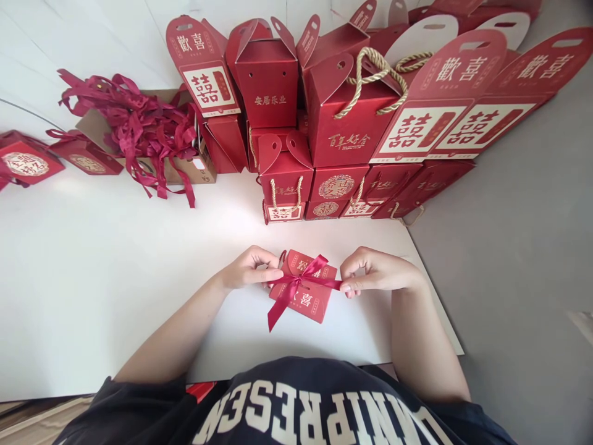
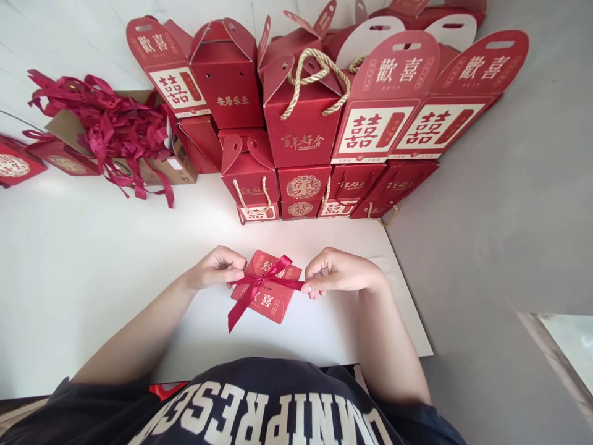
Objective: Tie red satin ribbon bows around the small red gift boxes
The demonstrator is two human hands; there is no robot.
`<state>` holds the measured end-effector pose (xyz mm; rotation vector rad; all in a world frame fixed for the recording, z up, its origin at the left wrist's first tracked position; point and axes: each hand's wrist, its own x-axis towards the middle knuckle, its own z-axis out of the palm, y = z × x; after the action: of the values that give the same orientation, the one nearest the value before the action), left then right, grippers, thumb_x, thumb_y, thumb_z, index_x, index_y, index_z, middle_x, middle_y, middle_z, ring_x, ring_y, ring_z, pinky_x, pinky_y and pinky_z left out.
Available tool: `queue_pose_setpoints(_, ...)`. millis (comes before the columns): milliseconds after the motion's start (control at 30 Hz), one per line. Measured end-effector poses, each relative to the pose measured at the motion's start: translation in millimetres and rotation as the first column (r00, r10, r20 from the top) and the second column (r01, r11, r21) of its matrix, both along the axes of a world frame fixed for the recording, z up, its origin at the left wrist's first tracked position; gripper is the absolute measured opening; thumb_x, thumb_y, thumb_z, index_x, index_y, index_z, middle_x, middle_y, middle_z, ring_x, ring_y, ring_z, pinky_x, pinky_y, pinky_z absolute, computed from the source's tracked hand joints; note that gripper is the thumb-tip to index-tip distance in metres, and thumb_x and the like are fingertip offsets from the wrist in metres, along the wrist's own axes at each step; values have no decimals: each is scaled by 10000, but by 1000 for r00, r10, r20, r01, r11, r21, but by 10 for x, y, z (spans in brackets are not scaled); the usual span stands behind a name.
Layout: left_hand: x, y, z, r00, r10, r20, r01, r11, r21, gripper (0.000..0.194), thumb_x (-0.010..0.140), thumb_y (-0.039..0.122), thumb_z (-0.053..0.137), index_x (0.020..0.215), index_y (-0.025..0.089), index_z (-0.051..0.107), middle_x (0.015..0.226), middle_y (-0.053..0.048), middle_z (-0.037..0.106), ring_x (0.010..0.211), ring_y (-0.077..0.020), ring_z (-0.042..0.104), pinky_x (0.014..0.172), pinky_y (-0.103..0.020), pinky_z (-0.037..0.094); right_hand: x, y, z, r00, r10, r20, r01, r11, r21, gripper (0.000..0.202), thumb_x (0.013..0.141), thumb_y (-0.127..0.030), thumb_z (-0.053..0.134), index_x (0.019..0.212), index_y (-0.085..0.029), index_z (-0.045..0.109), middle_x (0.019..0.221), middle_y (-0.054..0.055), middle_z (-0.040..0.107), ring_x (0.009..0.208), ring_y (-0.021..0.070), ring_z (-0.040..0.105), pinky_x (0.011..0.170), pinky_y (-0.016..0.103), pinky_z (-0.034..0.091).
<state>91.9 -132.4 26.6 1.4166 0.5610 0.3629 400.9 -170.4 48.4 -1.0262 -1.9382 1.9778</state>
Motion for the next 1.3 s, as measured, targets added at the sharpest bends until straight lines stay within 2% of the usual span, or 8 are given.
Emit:
queue_pose_setpoints(433, 3, 42, -141, 999, -37, -5, 37, 999, -40, 430, 824, 351, 624, 477, 156, 460, 448, 1, 512, 398, -84, 449, 401, -216, 300, -32, 85, -145, 998, 57, 28, -56, 998, -42, 339, 801, -445, 695, 749, -110, 683, 650, 17, 622, 616, 121, 555, 598, 235, 436)
queue_pose_setpoints(600, -202, 183, 36, 997, 31, -67, -27, 998, 56, 317, 846, 398, 603, 647, 151, 589, 468, 28, 480, 409, -75, 403, 442, -227, 294, -28, 110, -172, 980, 76, 184, -92, 993, 77, 315, 732, -438, 740, 729, -133, 661, 652, -22, 576, 634, 119, 511, 572, 224, 350)
queue_pose_setpoints(700, -282, 191, 247, 958, 273, -83, -253, 948, 194, 271, 847, 406, 607, 1008, 190, 633, 554, 50, 466, 478, -86, 415, 473, -218, 310, -20, 95, -220, 940, -19, 340, -40, 986, 163, 264, 752, -404, 704, 720, -148, 643, 667, -14, 587, 623, 127, 515, 539, 230, 322)
queue_pose_setpoints(833, -268, 37, 500, 752, 654, -84, -569, 708, 418, 260, 878, 424, 582, 1033, 219, 618, 676, 27, 485, 652, -113, 487, 623, -227, 419, -67, 56, -243, 942, -102, 318, 24, 970, 240, 204, 793, -347, 652, 906, -178, 642, 806, 12, 646, 723, 161, 585, 599, 242, 404)
queue_pose_setpoints(967, -306, -199, 588, 611, 781, -128, -618, 572, 540, 295, 880, 480, 554, 958, 205, 628, 793, -12, 591, 760, -148, 574, 752, -275, 468, -292, -14, -185, 986, 8, 166, -47, 972, 232, 309, 790, -344, 683, 1046, -189, 609, 973, 38, 667, 847, 177, 619, 719, 267, 476)
queue_pose_setpoints(1133, -469, -541, 700, 200, 975, -95, -598, 199, 776, 371, 910, 533, 449, 1103, 247, 586, 1152, -51, 641, 1068, -229, 596, 930, -357, 451, -552, -108, -232, 986, 165, 33, -168, 969, 183, 540, 832, -272, 650, 1344, -239, 482, 1190, 72, 627, 1023, 176, 615, 904, 314, 482)
queue_pose_setpoints(1200, -473, -719, 758, 110, 980, -166, -482, 198, 853, 457, 908, 573, 407, 1197, 250, 550, 1243, -79, 608, 1159, -272, 563, 987, -418, 425, -579, -119, -306, 989, 102, 105, -125, 962, 243, 453, 838, -288, 642, 1274, -217, 547, 1121, 74, 649, 967, 181, 625, 871, 319, 492)
queue_pose_setpoints(1300, -451, -980, 758, 6, 938, -346, -224, 338, 914, 753, 775, 692, 520, 1357, 220, 449, 1385, -159, 504, 1267, -388, 467, 1053, -585, 326, -588, -117, -400, 987, 52, 155, -96, 953, 288, 325, 858, -311, 612, 1161, -191, 611, 1018, 68, 664, 892, 182, 633, 806, 308, 503)
